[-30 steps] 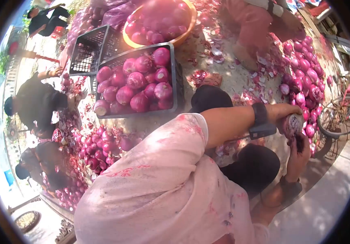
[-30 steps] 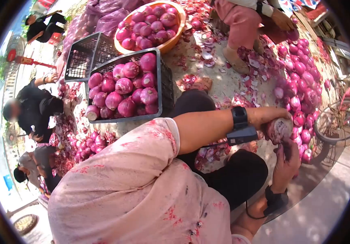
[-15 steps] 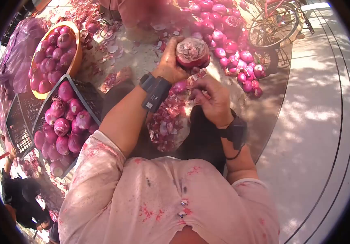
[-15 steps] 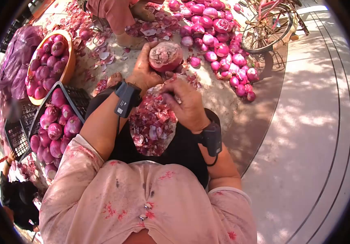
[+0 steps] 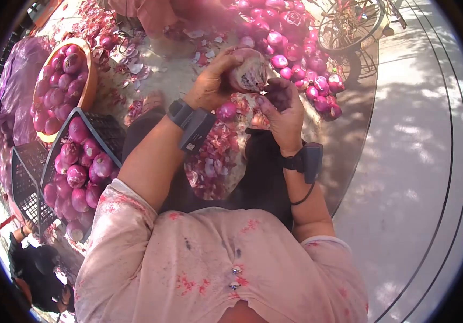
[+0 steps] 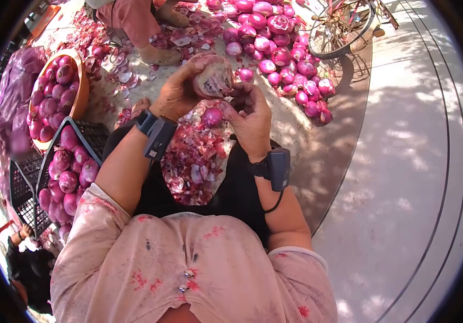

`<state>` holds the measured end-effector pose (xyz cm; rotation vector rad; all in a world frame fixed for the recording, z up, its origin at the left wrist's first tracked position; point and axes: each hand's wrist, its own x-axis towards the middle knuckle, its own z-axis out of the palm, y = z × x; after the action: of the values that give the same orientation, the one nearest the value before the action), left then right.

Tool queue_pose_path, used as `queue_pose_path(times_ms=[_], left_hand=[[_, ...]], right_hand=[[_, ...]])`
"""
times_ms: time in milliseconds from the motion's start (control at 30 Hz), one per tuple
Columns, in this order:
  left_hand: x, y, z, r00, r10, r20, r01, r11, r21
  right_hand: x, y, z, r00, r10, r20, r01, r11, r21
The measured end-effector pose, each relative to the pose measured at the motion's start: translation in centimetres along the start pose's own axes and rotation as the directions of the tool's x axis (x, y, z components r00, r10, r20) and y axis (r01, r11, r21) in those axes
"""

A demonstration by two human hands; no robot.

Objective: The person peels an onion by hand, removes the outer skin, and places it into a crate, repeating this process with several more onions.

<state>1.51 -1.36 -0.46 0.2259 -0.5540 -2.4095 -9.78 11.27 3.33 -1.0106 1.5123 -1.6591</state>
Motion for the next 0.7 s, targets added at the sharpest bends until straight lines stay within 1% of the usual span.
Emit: queue_pose_path(times_ms=[33,67,100,133,200,233,300,333,400,433,500,533,600,633,700], left_hand=[[-0.1,-0.2,0.3,1.000,-0.009,0.000,0.009,1.000,-0.005],[-0.2,-0.2,0.7,1.000,0.000,-0.032,0.002,0.998,0.061],[-0.3,-0.3,1.0,0.998,0.011,-0.060,-0.003,0.992,0.129],[-0.3,-0.5,1.0,0.998,0.005,-0.059,0.002,0.992,0.128],[-0.1,-0.9,0.8,0.996,0.032,-0.082,-0.015,0.979,0.201],[-0.2,-0.9,1.1,0.996,0.029,-0.083,-0.011,0.979,0.201],[-0.5,-0.9,1.6,0.993,0.056,-0.107,-0.030,0.971,0.236],[-0.4,-1.0,1.6,0.993,0.053,-0.110,-0.026,0.971,0.237],[-0.4,-1.0,1.4,0.995,0.070,-0.069,-0.045,0.947,0.319],[-0.4,-1.2,1.3,0.995,0.068,-0.070,-0.042,0.946,0.321],[-0.3,-1.9,1.3,0.983,0.158,-0.091,-0.113,0.920,0.376],[-0.4,-2.1,1.4,0.984,0.155,-0.091,-0.110,0.919,0.378],[-0.3,-2.6,1.5,0.970,0.206,-0.129,-0.147,0.921,0.362],[-0.4,-2.7,1.6,0.971,0.204,-0.128,-0.145,0.920,0.365],[-0.3,-2.8,2.0,0.953,0.185,-0.241,-0.117,0.955,0.271]], right_hand=[[0.1,0.3,-0.2,1.000,0.000,0.013,0.001,0.996,-0.088],[0.1,0.7,-0.5,1.000,0.001,0.027,0.004,0.985,-0.174],[0.2,1.2,-0.7,1.000,0.020,0.005,-0.019,0.990,-0.143],[0.2,1.3,-0.9,1.000,0.021,-0.001,-0.021,0.989,-0.144],[0.4,1.6,-1.1,1.000,-0.025,-0.009,0.022,0.968,-0.250],[0.5,1.8,-1.2,1.000,-0.023,-0.012,0.020,0.968,-0.249],[0.5,2.3,-1.4,0.998,-0.068,-0.008,0.061,0.938,-0.341],[0.5,2.3,-1.5,0.998,-0.065,-0.010,0.057,0.939,-0.340],[0.6,2.1,-1.5,0.999,-0.033,0.009,0.034,0.940,-0.340],[0.5,2.0,-1.5,0.999,-0.031,0.007,0.032,0.940,-0.339],[0.5,1.7,-1.5,0.996,-0.071,0.051,0.086,0.901,-0.426],[0.5,1.4,-1.4,0.996,-0.070,0.048,0.084,0.901,-0.425],[0.6,0.9,-1.2,0.991,-0.095,0.095,0.130,0.859,-0.495],[0.5,1.0,-1.0,0.991,-0.096,0.092,0.129,0.860,-0.493],[0.3,1.1,-0.6,0.982,-0.127,0.136,0.177,0.866,-0.468]])
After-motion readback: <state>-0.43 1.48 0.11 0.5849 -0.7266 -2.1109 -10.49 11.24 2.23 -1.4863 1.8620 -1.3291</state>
